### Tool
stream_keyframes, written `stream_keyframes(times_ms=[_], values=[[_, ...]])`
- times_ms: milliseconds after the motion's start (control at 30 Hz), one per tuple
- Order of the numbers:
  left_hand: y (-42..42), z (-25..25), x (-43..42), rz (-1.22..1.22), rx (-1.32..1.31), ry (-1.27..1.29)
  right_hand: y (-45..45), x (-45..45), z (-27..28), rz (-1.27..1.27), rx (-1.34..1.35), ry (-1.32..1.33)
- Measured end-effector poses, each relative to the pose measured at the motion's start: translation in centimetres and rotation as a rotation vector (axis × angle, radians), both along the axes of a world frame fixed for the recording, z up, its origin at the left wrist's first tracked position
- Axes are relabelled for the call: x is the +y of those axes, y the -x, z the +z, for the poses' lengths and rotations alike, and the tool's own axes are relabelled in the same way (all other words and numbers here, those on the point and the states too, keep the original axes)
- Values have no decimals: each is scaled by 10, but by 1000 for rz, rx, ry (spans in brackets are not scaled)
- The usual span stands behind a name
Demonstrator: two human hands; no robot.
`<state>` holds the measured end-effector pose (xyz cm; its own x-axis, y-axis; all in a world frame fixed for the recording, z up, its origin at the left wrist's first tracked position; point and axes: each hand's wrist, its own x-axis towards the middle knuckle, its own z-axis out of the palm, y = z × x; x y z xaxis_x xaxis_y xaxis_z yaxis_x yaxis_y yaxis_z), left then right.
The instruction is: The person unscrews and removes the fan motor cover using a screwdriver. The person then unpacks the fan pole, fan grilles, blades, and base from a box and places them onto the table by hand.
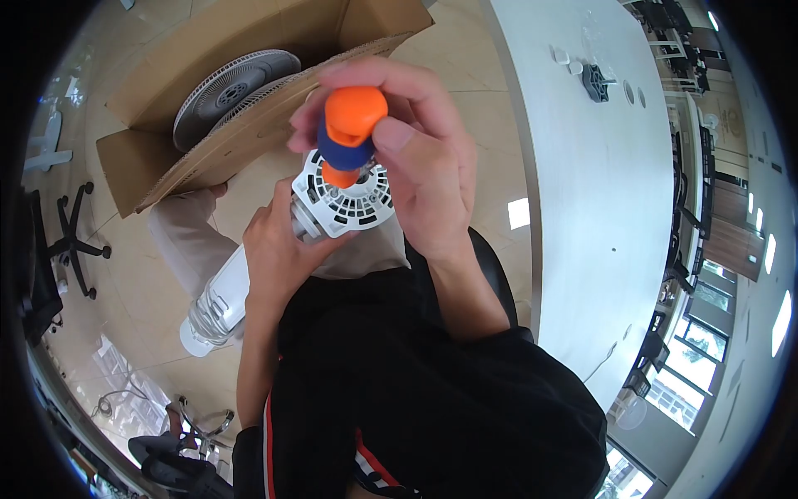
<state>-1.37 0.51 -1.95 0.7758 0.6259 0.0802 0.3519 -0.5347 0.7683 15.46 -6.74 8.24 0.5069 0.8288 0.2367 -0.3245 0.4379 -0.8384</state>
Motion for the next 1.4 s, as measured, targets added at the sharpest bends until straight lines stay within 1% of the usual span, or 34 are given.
stream_keyframes(times_ms=[33,67,133,167,200,233,300,367,433,500,567,633,733,767,833,867,933,967,1033,1067,1233,1367,1400], values=[[0,0,0,2,6,0,-1,1,-3,-6,-58,-37],[-1,2,0,4,4,1,-4,1,-12,-24,-186,-94],[-1,2,1,4,2,2,-5,0,-16,-114,-437,-86],[-1,2,1,3,-3,4,-6,-1,-13,-186,-559,-22],[-1,2,1,3,-8,6,-5,-1,-10,-234,-606,26],[-1,2,1,4,-13,8,-4,-1,-7,-281,-652,75],[0,1,1,-1,-11,12,2,2,-2,-324,-593,135],[1,1,1,-6,-7,11,-3,4,-6,-251,-522,50],[0,4,1,-16,-5,7,-8,4,-9,-198,-541,-18],[0,2,1,-6,-5,0,-11,2,-10,-201,-667,-40],[0,0,1,0,-6,3,-13,-3,-11,-277,-831,2],[1,0,1,1,-12,12,-13,-3,-8,-302,-880,33],[1,0,0,5,-10,8,-6,2,0,-222,-680,-6],[0,1,1,4,-8,5,-3,4,-2,-203,-568,-30],[1,0,1,3,-1,3,-2,4,-6,-137,-436,-77],[1,1,0,2,2,-1,-6,3,-8,-91,-421,-102],[0,6,1,-4,5,-11,-11,1,-8,-85,-556,-117],[0,5,1,-6,0,-18,-12,1,-7,-123,-704,-106],[0,3,2,-12,-10,-33,-16,-2,-6,-155,-881,-77],[0,4,2,-9,-8,-27,-19,-4,-4,-150,-909,-60],[0,4,2,0,-7,-3,-14,1,-6,-151,-722,-90],[0,5,2,3,-2,9,-11,-2,-7,-200,-814,-28],[0,5,2,4,-1,14,-7,-2,-7,-221,-790,-5]])
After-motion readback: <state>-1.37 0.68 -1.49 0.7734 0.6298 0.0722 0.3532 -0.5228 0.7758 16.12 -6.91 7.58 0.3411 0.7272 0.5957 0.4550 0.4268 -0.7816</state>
